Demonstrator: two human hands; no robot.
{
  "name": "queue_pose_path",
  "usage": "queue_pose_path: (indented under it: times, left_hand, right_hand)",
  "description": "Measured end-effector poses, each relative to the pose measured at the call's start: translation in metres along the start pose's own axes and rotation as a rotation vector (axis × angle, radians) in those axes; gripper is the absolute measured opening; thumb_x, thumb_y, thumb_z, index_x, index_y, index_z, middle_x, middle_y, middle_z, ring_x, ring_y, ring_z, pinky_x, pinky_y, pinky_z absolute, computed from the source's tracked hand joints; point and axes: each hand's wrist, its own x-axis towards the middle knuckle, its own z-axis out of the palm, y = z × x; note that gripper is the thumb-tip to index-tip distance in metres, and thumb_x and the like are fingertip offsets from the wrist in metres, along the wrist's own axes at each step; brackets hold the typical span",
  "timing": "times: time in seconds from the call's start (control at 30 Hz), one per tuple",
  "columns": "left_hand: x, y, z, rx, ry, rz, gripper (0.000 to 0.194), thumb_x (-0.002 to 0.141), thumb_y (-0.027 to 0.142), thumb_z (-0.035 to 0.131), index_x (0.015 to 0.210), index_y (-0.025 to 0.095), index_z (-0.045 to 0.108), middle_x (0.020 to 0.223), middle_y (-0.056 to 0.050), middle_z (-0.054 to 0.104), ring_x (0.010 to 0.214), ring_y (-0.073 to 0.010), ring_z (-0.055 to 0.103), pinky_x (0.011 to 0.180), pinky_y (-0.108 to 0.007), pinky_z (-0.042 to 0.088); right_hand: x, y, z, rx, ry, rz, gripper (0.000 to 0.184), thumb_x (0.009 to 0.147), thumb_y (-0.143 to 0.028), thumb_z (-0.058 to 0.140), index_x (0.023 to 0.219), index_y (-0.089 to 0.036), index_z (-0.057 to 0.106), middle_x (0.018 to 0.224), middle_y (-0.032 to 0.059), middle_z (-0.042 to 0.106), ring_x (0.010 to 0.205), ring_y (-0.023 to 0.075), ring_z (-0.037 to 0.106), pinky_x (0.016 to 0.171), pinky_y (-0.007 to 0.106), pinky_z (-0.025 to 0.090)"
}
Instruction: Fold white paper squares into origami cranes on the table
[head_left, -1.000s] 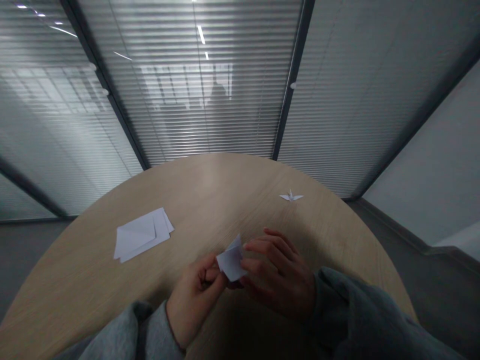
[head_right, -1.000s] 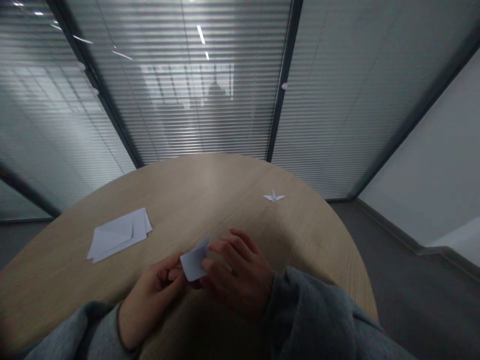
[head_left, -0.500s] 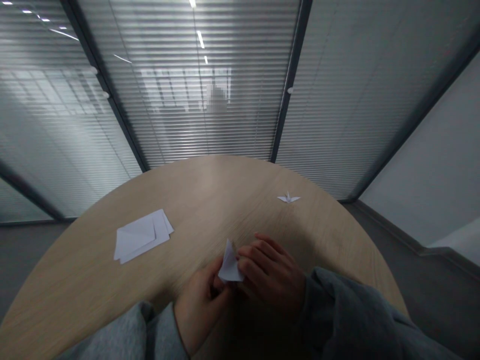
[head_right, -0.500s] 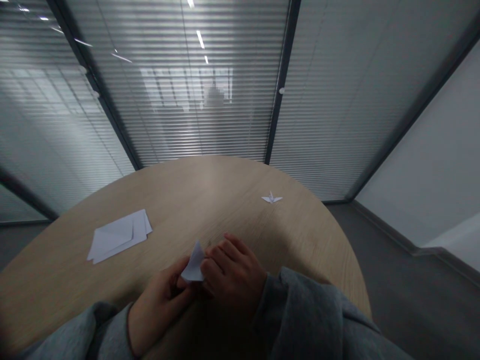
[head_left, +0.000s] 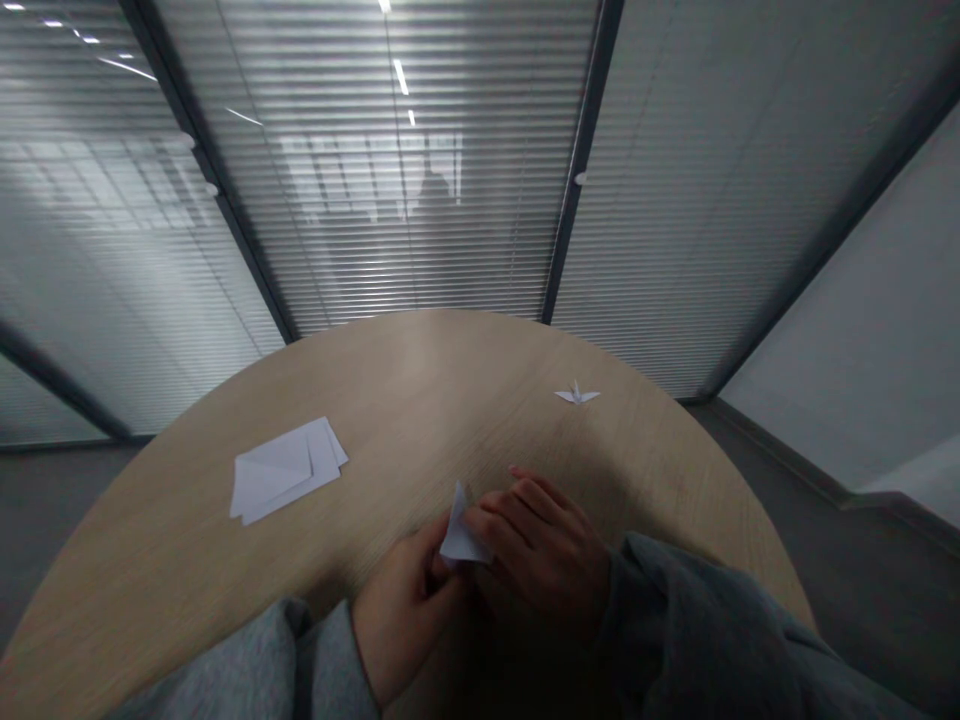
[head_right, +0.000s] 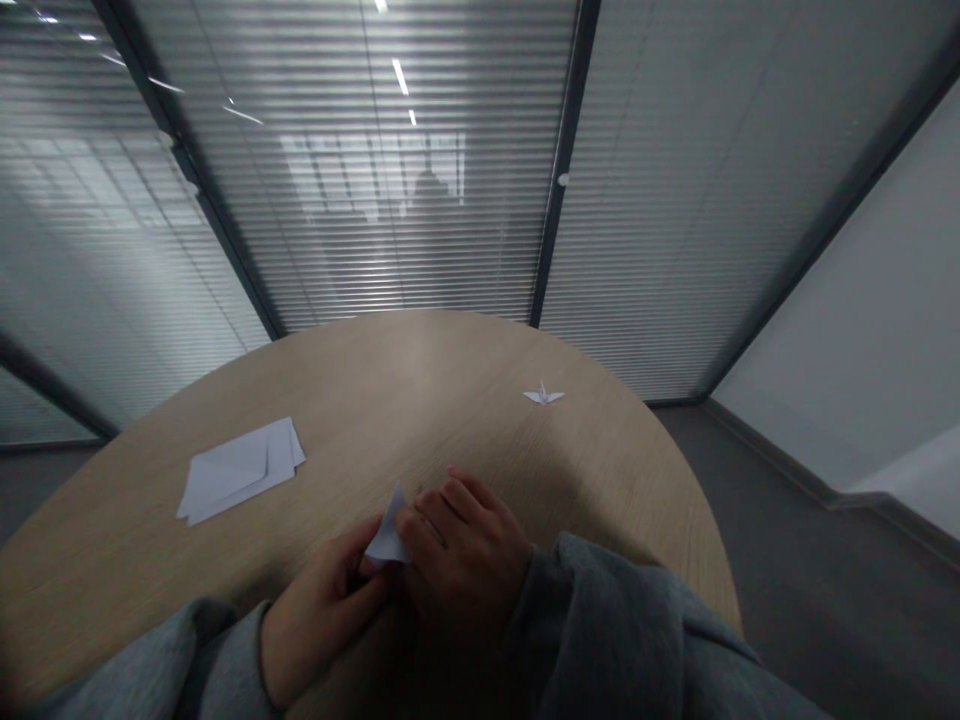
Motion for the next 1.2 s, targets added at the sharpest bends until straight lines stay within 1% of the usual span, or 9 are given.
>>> queue_pose_path:
  times: [0.1, 0.2, 0.37, 0.57, 0.77, 0.87, 1.0, 1.1, 1.2]
  left_hand:
    - [0.0001, 0.0018, -0.0005, -0.009, -0.015, 0.0, 0.011, 0.071, 0.016, 0.048, 0.079, 0.016, 0.056, 0.058, 0.004, 0.05, 0.054, -0.013, 0.046, 0.051, -0.023, 0.035]
    - [0.0002, 0.006, -0.0007, -0.041, -0.046, -0.006, 0.014, 0.071, 0.016, 0.048, 0.081, 0.016, 0.057, 0.057, 0.004, 0.049, 0.051, -0.0125, 0.045, 0.048, -0.022, 0.033]
    - [0.0004, 0.0062, 0.0007, -0.117, -0.092, -0.02, 0.018, 0.071, 0.015, 0.047, 0.087, 0.015, 0.057, 0.055, 0.006, 0.045, 0.049, -0.0108, 0.041, 0.048, -0.022, 0.031]
    - [-0.0013, 0.0012, 0.0004, -0.029, -0.065, -0.028, 0.01, 0.071, 0.015, 0.05, 0.079, 0.017, 0.056, 0.052, 0.007, 0.041, 0.048, -0.0103, 0.037, 0.047, -0.022, 0.028]
    - [-0.0013, 0.006, 0.0001, -0.015, -0.098, -0.035, 0.009, 0.071, 0.016, 0.046, 0.077, 0.017, 0.053, 0.052, 0.008, 0.036, 0.048, -0.0106, 0.034, 0.046, -0.023, 0.025]
    - [-0.0011, 0.0083, 0.0004, -0.008, -0.097, -0.024, 0.009, 0.073, 0.016, 0.044, 0.077, 0.017, 0.052, 0.054, 0.008, 0.035, 0.05, -0.0107, 0.033, 0.047, -0.023, 0.025]
    - [-0.0005, 0.0067, 0.0, 0.061, -0.08, -0.041, 0.012, 0.07, 0.013, 0.044, 0.078, 0.017, 0.053, 0.053, 0.008, 0.033, 0.049, -0.011, 0.033, 0.047, -0.024, 0.023]
    - [0.0001, 0.0047, -0.0003, 0.092, -0.084, -0.042, 0.014, 0.071, 0.013, 0.045, 0.081, 0.017, 0.054, 0.053, 0.008, 0.035, 0.049, -0.0114, 0.034, 0.046, -0.024, 0.023]
    - [0.0001, 0.0042, 0.0, 0.116, -0.081, -0.026, 0.012, 0.072, 0.013, 0.045, 0.08, 0.017, 0.054, 0.053, 0.008, 0.036, 0.049, -0.0116, 0.035, 0.047, -0.024, 0.023]
  right_hand:
    - [-0.0019, 0.001, -0.0003, -0.028, 0.002, -0.018, 0.02, 0.092, -0.022, 0.044, 0.092, -0.014, 0.063, 0.071, 0.0031, 0.065, 0.066, 0.0177, 0.052, 0.085, 0.035, 0.039]
    - [-0.0033, 0.0017, -0.0011, -0.058, 0.0, -0.034, 0.021, 0.092, -0.019, 0.044, 0.095, -0.014, 0.064, 0.068, 0.0031, 0.064, 0.064, 0.0178, 0.051, 0.078, 0.035, 0.04]
    - [-0.0012, 0.0005, -0.003, -0.062, 0.0, -0.022, 0.027, 0.094, -0.023, 0.041, 0.087, -0.015, 0.066, 0.065, 0.0035, 0.064, 0.062, 0.018, 0.048, 0.071, 0.034, 0.038]
    - [0.0005, -0.0016, -0.0031, -0.089, 0.012, -0.003, 0.032, 0.096, -0.018, 0.035, 0.087, -0.014, 0.066, 0.064, 0.0031, 0.062, 0.062, 0.0179, 0.045, 0.07, 0.034, 0.034]
    - [0.0023, -0.0018, -0.005, -0.095, -0.015, -0.012, 0.041, 0.098, -0.022, 0.03, 0.072, -0.017, 0.061, 0.057, 0.0025, 0.057, 0.058, 0.0177, 0.043, 0.06, 0.033, 0.028]
    - [0.0016, -0.0016, -0.004, -0.095, -0.023, 0.001, 0.043, 0.099, -0.025, 0.029, 0.072, -0.017, 0.061, 0.057, 0.0025, 0.058, 0.059, 0.0177, 0.043, 0.06, 0.033, 0.027]
    - [0.0003, -0.002, -0.0019, -0.088, -0.061, 0.068, 0.043, 0.098, -0.037, 0.03, 0.077, -0.016, 0.062, 0.059, 0.0028, 0.06, 0.061, 0.019, 0.046, 0.063, 0.033, 0.028]
    - [0.0001, -0.0023, -0.0017, -0.098, -0.1, 0.104, 0.038, 0.097, -0.035, 0.035, 0.079, -0.016, 0.063, 0.061, 0.0028, 0.061, 0.063, 0.0191, 0.047, 0.064, 0.033, 0.028]
    - [0.0003, -0.0027, -0.0027, -0.108, -0.103, 0.106, 0.035, 0.095, -0.036, 0.039, 0.077, -0.017, 0.062, 0.062, 0.0034, 0.062, 0.064, 0.0192, 0.047, 0.065, 0.033, 0.028]
